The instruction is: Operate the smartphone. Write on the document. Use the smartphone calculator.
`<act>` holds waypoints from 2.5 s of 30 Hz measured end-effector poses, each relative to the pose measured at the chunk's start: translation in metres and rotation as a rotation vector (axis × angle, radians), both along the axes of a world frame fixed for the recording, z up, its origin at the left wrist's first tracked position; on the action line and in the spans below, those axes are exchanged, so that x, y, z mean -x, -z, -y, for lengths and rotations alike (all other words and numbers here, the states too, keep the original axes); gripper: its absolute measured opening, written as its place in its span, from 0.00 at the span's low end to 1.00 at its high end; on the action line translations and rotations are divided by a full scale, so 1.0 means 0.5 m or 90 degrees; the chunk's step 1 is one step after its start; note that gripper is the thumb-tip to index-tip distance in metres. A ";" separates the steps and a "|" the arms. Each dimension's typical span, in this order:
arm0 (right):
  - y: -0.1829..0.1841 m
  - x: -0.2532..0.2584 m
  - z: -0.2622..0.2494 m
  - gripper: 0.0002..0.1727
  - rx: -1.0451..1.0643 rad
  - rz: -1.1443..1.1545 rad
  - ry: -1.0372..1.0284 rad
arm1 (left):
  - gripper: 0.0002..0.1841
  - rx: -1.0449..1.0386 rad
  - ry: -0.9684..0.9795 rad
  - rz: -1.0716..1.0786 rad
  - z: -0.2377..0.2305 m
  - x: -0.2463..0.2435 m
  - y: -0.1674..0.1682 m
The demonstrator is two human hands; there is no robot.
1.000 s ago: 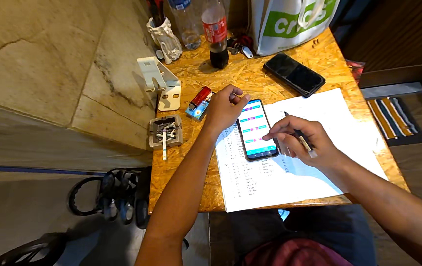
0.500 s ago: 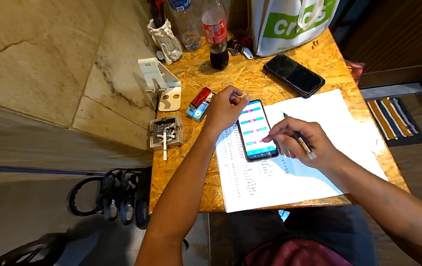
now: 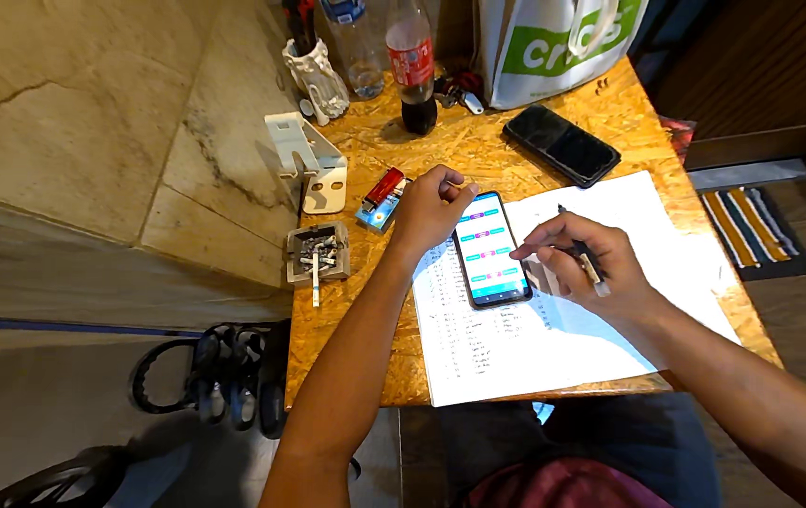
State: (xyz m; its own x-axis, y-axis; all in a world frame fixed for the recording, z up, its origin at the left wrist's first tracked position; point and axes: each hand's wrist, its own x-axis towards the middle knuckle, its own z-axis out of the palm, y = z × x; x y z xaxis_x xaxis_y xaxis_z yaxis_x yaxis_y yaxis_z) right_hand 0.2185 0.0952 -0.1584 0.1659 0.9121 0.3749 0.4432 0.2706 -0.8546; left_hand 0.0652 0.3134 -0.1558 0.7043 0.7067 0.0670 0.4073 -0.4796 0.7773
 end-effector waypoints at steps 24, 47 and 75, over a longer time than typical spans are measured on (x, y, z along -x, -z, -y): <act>0.012 -0.001 -0.004 0.09 0.018 0.090 -0.019 | 0.17 -0.007 0.000 -0.001 0.001 0.000 0.000; 0.012 0.016 -0.020 0.17 0.043 0.151 -0.035 | 0.17 -0.013 0.002 -0.007 0.002 0.000 -0.003; 0.009 0.002 -0.012 0.16 0.005 0.113 0.004 | 0.17 -0.012 0.003 -0.011 0.002 0.001 -0.002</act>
